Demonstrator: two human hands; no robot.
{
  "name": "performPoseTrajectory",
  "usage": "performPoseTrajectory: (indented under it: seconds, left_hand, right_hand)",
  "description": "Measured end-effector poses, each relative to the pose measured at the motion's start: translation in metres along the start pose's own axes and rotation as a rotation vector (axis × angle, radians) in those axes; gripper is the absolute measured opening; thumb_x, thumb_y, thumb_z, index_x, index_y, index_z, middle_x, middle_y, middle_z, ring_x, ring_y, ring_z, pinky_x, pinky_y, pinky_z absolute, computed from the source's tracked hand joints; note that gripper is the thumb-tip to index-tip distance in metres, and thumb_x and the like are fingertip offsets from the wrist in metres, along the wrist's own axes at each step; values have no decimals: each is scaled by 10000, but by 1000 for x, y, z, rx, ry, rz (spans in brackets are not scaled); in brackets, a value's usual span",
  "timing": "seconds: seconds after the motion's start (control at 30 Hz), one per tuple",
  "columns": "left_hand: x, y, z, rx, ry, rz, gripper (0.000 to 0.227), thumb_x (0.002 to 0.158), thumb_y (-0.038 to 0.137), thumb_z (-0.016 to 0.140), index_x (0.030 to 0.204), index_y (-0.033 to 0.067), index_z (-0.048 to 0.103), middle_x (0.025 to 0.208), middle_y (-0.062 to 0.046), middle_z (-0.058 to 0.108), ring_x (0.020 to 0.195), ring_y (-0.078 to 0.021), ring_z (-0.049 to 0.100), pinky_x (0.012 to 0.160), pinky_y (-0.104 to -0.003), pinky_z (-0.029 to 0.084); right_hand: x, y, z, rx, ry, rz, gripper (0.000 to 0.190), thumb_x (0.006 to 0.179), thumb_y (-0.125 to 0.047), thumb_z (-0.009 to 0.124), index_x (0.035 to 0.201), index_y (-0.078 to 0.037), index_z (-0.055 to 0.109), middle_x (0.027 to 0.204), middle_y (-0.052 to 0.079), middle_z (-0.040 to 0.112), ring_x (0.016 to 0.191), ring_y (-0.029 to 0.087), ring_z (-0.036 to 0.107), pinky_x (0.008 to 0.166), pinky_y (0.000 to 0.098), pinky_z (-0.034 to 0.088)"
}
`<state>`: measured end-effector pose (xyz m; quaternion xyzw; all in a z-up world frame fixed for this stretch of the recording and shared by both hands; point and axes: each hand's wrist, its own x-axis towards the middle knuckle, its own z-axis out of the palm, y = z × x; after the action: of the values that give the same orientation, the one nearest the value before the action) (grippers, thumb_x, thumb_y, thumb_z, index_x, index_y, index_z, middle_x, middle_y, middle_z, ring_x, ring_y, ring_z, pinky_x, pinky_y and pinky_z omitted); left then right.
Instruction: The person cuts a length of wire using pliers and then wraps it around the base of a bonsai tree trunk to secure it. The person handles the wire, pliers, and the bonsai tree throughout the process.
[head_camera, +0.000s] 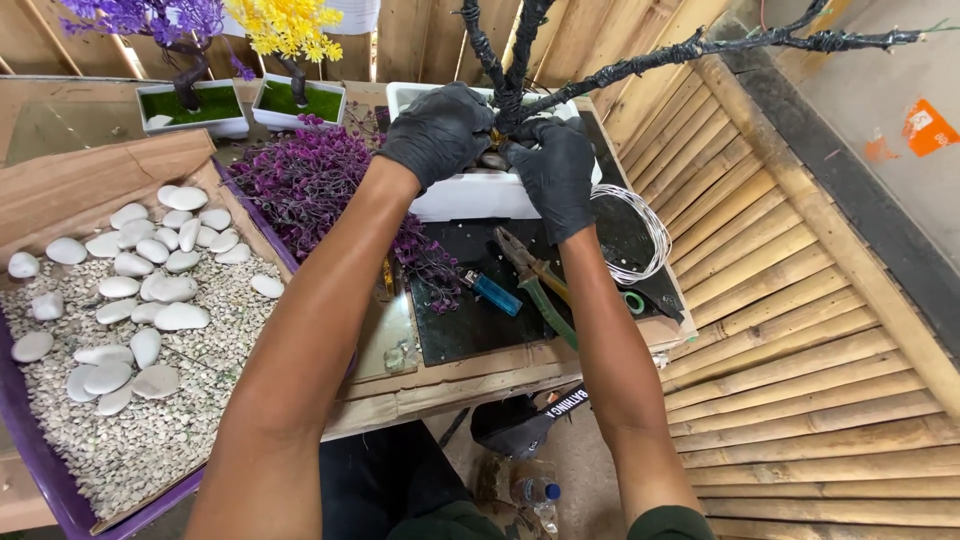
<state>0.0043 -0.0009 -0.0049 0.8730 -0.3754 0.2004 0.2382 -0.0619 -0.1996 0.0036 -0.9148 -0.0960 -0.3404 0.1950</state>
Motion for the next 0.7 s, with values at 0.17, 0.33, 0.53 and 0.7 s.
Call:
performPoseTrajectory:
  seconds: [0.17, 0.33, 0.53, 0.7]
  left_hand:
    - [-1, 4, -3, 10, -29, -16, 221, 887, 14, 551, 976, 68, 746, 918, -173, 631, 706, -366, 648, 598, -469, 578]
    - [0, 4, -4, -4, -49, -34, 310, 822, 1, 581, 1058, 63, 773, 1015, -187, 659, 824, -423, 679, 729, -490, 601]
    - [1, 6, -3, 33, -54, -9, 152, 906, 53, 588, 899, 57, 740, 881, -172, 639, 689, -367, 650, 614, -462, 575]
    - [5, -12, 20, 46, -10, 9, 239, 855, -41, 502, 763, 83, 685, 755, -98, 616, 639, -282, 603, 575, -414, 547]
  right_hand:
    - [4, -6, -3, -36, -30, 30, 184, 747, -312, 826, 853, -162, 841, 780, 77, 775, 815, 332, 660, 673, 491, 521]
    - [1, -1, 5, -89, -47, 94, 321, 748, -439, 861, 853, -139, 821, 775, 167, 729, 811, 391, 644, 641, 534, 478]
    - [-1, 7, 15, -100, 25, 85, 296, 723, -388, 868, 927, -174, 852, 862, 163, 736, 799, 346, 679, 671, 474, 523]
    - [1, -7, 2, 80, -17, 8, 219, 779, -263, 820, 965, -151, 853, 914, 49, 814, 938, 274, 659, 755, 433, 520]
